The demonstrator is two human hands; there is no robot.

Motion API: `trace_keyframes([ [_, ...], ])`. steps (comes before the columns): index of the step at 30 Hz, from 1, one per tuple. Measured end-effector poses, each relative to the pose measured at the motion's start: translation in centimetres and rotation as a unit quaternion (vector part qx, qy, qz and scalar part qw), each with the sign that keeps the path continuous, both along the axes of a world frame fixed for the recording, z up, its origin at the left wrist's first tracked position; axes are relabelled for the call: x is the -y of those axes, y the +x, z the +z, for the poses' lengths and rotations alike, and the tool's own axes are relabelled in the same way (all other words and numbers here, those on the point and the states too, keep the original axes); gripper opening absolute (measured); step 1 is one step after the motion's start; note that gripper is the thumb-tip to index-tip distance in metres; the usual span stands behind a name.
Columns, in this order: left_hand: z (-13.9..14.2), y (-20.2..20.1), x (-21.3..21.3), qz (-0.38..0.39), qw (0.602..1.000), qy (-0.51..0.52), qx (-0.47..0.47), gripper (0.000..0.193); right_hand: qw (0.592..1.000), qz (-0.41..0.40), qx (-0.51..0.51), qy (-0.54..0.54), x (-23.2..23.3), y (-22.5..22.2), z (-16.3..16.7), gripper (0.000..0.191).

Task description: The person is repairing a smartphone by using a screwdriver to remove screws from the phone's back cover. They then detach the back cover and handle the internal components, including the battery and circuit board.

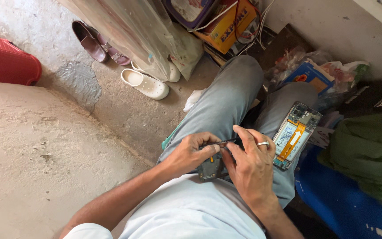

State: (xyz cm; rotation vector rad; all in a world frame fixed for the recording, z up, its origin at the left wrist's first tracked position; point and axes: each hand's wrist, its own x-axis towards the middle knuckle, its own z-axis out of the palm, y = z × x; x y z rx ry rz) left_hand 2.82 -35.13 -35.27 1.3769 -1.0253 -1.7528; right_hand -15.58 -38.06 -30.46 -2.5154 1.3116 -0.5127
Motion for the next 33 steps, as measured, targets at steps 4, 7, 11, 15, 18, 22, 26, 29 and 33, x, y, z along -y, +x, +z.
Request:
trace_keyframes([
  [4, -0.20, -0.11, -0.10, 0.001, 0.998, -0.034, 0.061, 0.023, 1.000, -0.012, 0.008, 0.010, -0.09, 0.03, -0.25, 0.019],
  [7, -0.03, -0.07, -0.18, 0.003, 0.998, -0.017, 0.055, 0.023, 0.999, -0.035, 0.004, -0.008, -0.23, 0.17, -0.22, 0.024],
  [11, 0.21, 0.12, -0.16, 0.024, 0.998, -0.022, 0.049, 0.028, 0.998, -0.057, 0.003, -0.026, -0.26, 0.51, -0.15, 0.029],
  [15, 0.24, 0.09, -0.13, 0.032, 0.998, -0.034, 0.033, 0.030, 0.997, -0.068, -0.002, -0.028, -0.22, 0.67, -0.03, 0.027],
  [18, 0.18, 0.02, -0.26, 0.034, 0.998, -0.039, 0.041, 0.029, 0.997, -0.068, -0.003, -0.021, -0.25, 0.68, 0.03, 0.026],
  [22, 0.06, -0.03, -0.37, 0.024, 0.996, -0.058, 0.066, 0.029, 0.998, -0.067, -0.001, -0.016, -0.30, 0.72, -0.13, 0.025],
  [26, 0.00, -0.16, -0.35, 0.030, 0.994, -0.088, 0.048, 0.026, 0.997, -0.071, 0.004, -0.015, -0.48, 0.77, -0.28, 0.025],
  [29, 0.11, -0.19, -0.36, 0.029, 0.994, -0.093, 0.047, 0.024, 0.996, -0.086, 0.023, -0.007, -0.57, 0.68, -0.20, 0.023],
  [33, 0.53, 0.00, -0.24, 0.022, 0.993, -0.092, 0.066, 0.023, 0.997, -0.069, 0.047, 0.004, 0.40, -0.21, 0.14, 0.031],
])
